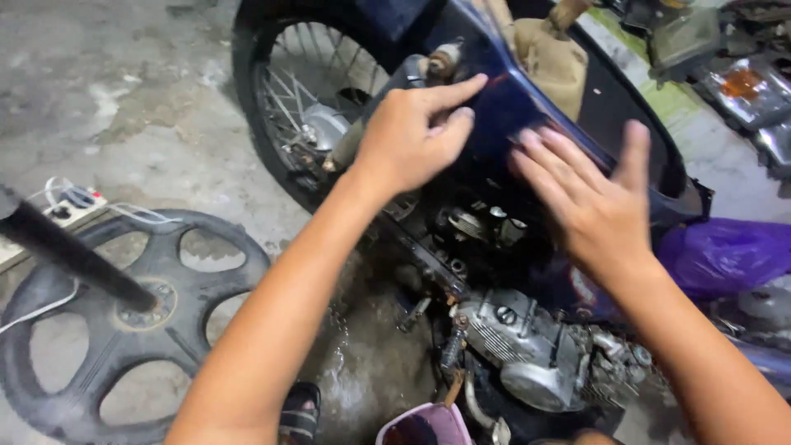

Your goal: Wet sanding the body panel of a motorcycle using a sanding block and water to smooth the surface.

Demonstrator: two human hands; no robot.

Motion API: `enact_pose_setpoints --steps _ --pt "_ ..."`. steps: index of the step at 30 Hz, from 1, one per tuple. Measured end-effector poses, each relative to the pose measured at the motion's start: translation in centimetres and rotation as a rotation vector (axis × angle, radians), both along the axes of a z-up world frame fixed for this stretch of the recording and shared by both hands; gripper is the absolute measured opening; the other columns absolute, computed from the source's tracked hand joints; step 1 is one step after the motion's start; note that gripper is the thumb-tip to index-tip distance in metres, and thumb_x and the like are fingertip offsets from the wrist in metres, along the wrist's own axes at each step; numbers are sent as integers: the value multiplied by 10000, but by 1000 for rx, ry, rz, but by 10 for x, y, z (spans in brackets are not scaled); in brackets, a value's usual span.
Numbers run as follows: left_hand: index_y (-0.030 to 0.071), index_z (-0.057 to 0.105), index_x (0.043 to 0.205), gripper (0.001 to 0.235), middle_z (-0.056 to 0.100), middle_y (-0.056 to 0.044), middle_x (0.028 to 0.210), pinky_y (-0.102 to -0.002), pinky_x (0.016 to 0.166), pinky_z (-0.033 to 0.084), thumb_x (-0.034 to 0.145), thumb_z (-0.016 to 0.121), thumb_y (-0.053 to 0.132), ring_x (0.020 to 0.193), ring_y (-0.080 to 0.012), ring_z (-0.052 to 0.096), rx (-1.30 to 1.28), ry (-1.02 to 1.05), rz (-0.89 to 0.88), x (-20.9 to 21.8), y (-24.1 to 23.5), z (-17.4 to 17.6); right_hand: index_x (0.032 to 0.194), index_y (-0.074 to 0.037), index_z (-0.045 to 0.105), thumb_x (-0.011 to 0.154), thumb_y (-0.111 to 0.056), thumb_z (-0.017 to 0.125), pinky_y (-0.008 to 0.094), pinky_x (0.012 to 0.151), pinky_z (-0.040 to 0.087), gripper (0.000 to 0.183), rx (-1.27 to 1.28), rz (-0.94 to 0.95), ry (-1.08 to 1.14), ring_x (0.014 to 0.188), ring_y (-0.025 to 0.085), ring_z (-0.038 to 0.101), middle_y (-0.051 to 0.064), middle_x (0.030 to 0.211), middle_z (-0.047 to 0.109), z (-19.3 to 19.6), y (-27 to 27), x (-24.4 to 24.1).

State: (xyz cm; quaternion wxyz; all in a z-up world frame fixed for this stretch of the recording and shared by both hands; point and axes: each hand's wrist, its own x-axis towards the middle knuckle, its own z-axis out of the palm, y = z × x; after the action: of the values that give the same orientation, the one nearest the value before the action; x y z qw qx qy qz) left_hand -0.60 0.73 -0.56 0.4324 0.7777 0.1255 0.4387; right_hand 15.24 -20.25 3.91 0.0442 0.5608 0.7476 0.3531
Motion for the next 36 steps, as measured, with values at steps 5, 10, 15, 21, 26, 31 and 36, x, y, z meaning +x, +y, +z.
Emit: enact_pose_setpoints --steps 5,10,15,21,26,31,36 --pt "239 738 1257 405 660 87 561 -247 603 490 883 600 314 510 -55 542 -75 21 24 7 -14 10 1456 38 701 1186 -103 523 826 1113 106 353 101 8 11 1420 321 615 191 1511 691 7 23 -5" --pt "235 775 1204 352 570 91 504 -254 569 455 912 589 298 488 -60 517 -37 -42 38 8 -2 12 1428 13 749 1222 -87 524 734 1199 55 321 130 -8 -50 1451 320 659 159 1522 743 6 21 1" --pt "194 748 1226 362 756 100 629 -234 504 425 915 579 270 462 -7 499 -21 -78 18 8 -4 13 1359 -209 764 1176 -252 571 584 1339 -13 269 192 -162 -284 1391 131 722 -57 1443 785 -1 5 8" --pt "157 808 1119 278 657 101 572 -218 502 395 913 644 244 486 -17 447 -59 -199 43 19 -2 8 1419 -73 775 1219 -78 501 653 1281 38 339 206 -35 -204 1503 234 640 62 1551 746 2 29 5" --pt "137 775 1179 323 720 85 604 -180 405 340 936 637 298 412 1 418 -49 -156 -14 11 -1 12 1528 -285 655 1110 -413 595 613 1319 -11 442 177 -305 -471 1522 93 539 -102 1579 649 -6 -15 11" --pt "151 784 1179 344 591 112 546 -202 510 406 939 660 364 493 8 452 -50 -160 27 14 -9 10 1600 45 598 1208 -355 498 799 1069 122 568 110 -124 -71 1506 355 449 223 1627 543 1 27 -12" --pt "161 796 1158 361 548 102 546 -219 575 443 950 629 404 539 -12 514 -28 -216 89 8 -4 16 1660 14 490 1207 -445 480 797 1055 94 644 31 -217 -79 1532 329 290 215 1677 387 -11 -8 -2"
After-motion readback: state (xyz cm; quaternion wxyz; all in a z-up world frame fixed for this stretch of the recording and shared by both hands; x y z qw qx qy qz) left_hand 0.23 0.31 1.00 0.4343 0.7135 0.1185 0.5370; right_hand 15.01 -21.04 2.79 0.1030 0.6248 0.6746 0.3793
